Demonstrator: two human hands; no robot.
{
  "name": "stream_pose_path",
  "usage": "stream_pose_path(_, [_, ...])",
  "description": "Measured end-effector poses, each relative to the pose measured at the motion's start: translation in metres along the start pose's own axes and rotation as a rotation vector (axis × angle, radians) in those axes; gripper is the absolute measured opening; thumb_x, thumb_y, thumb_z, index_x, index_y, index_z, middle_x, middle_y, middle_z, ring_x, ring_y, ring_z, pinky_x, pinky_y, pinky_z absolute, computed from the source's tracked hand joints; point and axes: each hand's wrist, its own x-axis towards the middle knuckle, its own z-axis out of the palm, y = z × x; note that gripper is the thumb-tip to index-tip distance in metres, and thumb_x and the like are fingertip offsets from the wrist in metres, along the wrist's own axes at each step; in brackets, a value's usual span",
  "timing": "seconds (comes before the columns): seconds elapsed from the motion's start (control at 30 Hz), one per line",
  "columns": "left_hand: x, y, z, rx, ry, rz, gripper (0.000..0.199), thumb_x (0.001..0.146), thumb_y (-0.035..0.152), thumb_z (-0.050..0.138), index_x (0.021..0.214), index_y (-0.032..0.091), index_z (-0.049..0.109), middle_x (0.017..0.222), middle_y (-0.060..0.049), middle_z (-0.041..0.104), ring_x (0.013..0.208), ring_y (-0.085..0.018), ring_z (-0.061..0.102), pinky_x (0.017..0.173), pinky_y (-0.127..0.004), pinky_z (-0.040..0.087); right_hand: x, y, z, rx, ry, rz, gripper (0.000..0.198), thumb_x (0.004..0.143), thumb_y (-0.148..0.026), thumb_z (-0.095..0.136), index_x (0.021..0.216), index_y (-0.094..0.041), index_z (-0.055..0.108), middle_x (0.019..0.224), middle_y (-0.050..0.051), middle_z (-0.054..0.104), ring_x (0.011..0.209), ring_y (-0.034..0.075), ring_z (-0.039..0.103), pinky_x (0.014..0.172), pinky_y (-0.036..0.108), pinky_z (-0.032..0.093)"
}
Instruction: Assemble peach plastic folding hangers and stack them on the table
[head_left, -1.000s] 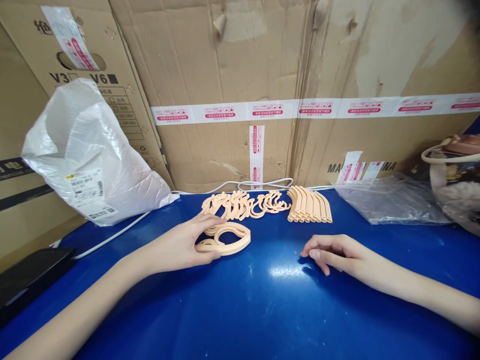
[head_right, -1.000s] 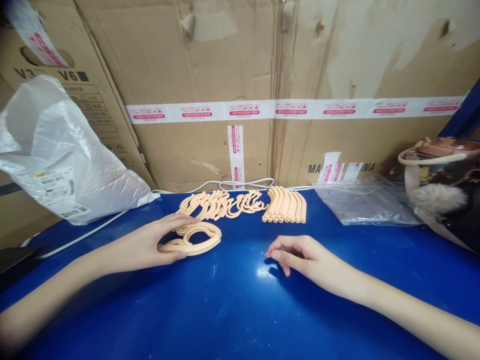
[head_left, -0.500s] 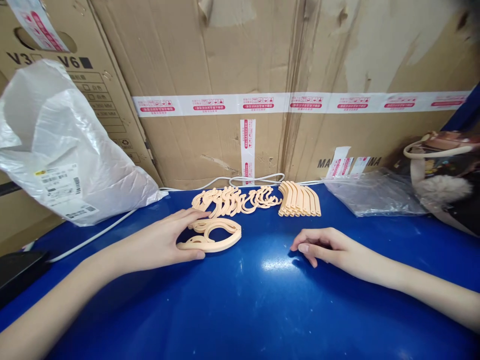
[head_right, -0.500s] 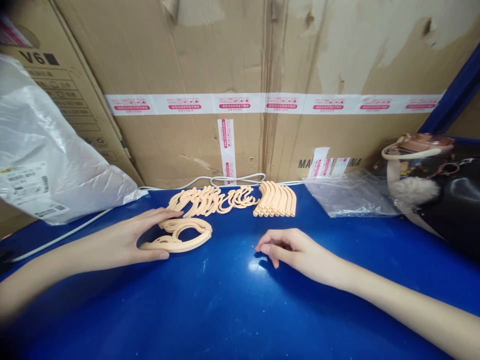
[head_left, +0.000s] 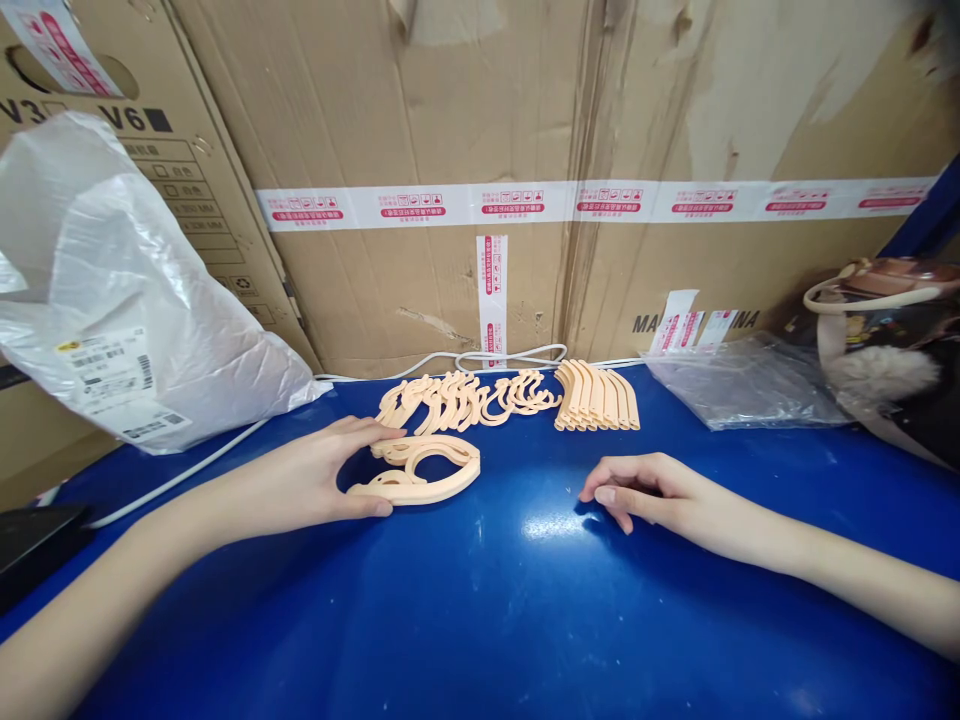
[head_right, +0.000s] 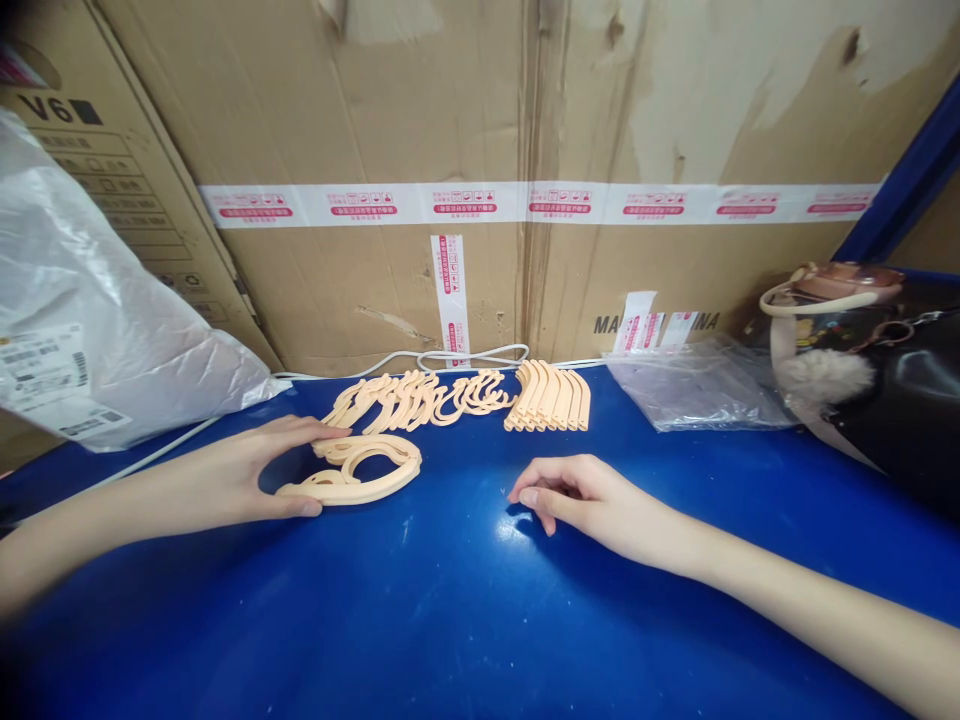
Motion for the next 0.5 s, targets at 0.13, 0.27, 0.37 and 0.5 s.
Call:
stream_pose_path(0.13, [-0.0006, 0.0029, -0.0019, 0.011, 0.017, 0.028, 0.073, 0.072, 0.065, 0.063, 0.133, 0.026, 0.053, 0.136, -0.007, 0.054, 0.126, -0.033, 0.047, 0.107, -0.045, 0.037, 0.0, -0.0001, 0.0005, -0.001, 0.0, 0.006, 0.031, 0.094, -0.044, 0.048, 0.098, -0.019, 0.065, 0.065, -0.002, 0.054, 0.068, 0.014, 0.051, 0.064, 0.025, 0.035])
stream_pose_path(0.27, [-0.0006, 0.0059, -0.0036, 0.009, 0.021, 0.056, 0.07, 0.074, 0.064, 0.062, 0.132, 0.025, 0.053, 0.134, -0.006, 0.055, 0.124, -0.031, 0.048, 0.105, -0.043, 0.039, 0.001, -0.0011, 0.0006, 0.002, -0.003, 0.006, 0.031, 0.093, -0.044, 0.048, 0.099, -0.018, 0.065, 0.065, -0.002, 0.055, 0.068, 0.014, 0.051, 0.064, 0.025, 0.035])
stream_pose_path(0.37, [-0.0007, 0.0066, -0.0039, 0.012, 0.025, 0.058, 0.071, 0.074, 0.065, 0.061, 0.131, 0.025, 0.053, 0.134, -0.007, 0.055, 0.124, -0.031, 0.049, 0.105, -0.043, 0.04, 0.0009, -0.002, 0.0008, -0.002, -0.005, 0.004, 0.032, 0.093, -0.044, 0.048, 0.098, -0.018, 0.065, 0.065, -0.002, 0.055, 0.067, 0.014, 0.051, 0.064, 0.026, 0.035])
stream_pose_path(0.5, [-0.0014, 0.0051, -0.0028, 0.005, 0.044, 0.049, 0.072, 0.072, 0.067, 0.062, 0.13, 0.025, 0.055, 0.132, -0.007, 0.057, 0.122, -0.032, 0.051, 0.104, -0.043, 0.04, -0.0001, -0.0028, 0.0013, -0.016, -0.005, 0.005, 0.032, 0.093, -0.044, 0.047, 0.099, -0.018, 0.065, 0.065, -0.002, 0.055, 0.067, 0.014, 0.051, 0.063, 0.025, 0.035])
